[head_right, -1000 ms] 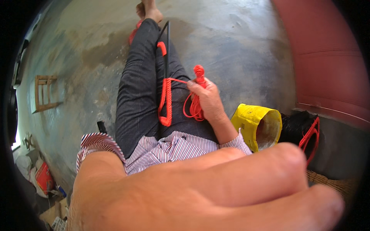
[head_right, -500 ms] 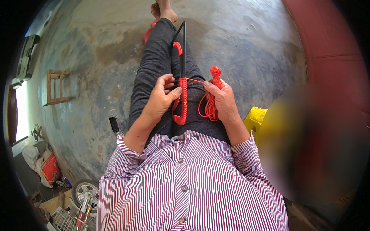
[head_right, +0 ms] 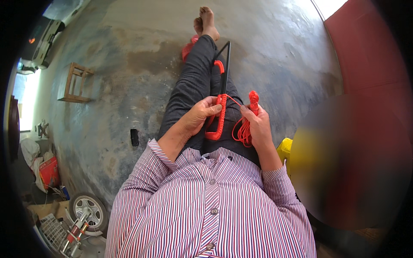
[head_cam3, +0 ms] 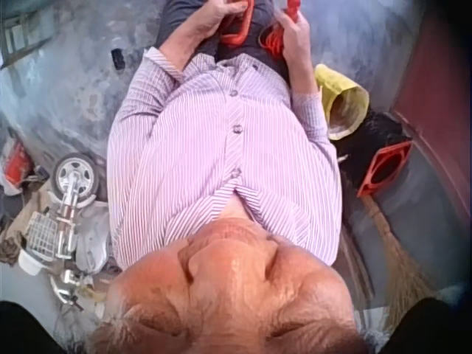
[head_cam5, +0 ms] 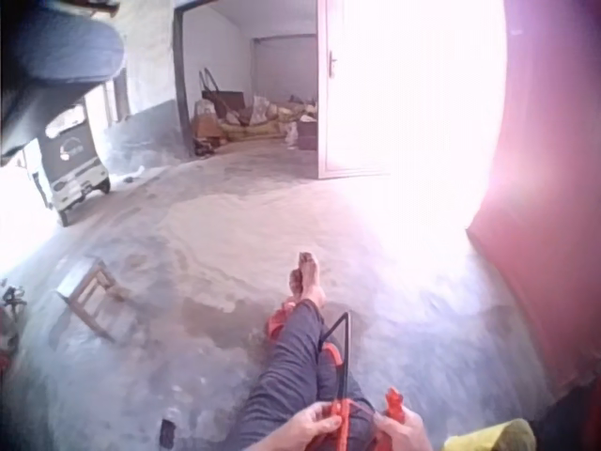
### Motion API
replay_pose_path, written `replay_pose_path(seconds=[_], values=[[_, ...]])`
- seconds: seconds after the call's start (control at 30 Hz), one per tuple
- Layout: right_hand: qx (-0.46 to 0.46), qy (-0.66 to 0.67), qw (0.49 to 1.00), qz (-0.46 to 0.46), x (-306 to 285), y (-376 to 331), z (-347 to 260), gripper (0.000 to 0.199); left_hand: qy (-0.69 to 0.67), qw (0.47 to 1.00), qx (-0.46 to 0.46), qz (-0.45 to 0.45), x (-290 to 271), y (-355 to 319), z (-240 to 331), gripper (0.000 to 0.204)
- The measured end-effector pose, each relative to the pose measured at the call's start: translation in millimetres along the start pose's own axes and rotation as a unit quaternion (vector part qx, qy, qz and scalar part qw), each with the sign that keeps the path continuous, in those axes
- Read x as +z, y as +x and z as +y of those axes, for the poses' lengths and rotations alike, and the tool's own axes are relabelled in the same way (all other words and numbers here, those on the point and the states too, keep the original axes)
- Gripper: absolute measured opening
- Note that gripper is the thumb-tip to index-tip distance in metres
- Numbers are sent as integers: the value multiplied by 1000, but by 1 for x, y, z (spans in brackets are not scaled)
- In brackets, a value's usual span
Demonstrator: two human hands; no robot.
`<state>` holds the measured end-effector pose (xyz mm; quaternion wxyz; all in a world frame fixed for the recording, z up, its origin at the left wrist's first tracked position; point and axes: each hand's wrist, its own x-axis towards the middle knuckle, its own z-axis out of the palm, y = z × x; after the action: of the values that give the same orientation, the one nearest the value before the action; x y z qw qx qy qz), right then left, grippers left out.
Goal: The recorder is wrapping a red string around the frame of a circular object while sitting on the floor.
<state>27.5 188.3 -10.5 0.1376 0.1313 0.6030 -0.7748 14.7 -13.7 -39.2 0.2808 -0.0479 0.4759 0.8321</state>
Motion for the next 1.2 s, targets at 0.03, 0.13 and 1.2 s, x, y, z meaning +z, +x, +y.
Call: replay_pose_path(seconds=[0.03, 0.13, 1.2], values=[[-6, 1, 1000, -9, 2, -4, 1, 9, -4, 1000, 5, -1, -1, 1, -2, 43], [-50, -53, 997, -24, 6, -19, 1, 9, 9, 1000, 21, 16, 1, 0, -7, 43], [-147, -71, 980, -110, -23, -65, 23, 10, 322, 935, 130, -77, 88, -119, 16, 58]])
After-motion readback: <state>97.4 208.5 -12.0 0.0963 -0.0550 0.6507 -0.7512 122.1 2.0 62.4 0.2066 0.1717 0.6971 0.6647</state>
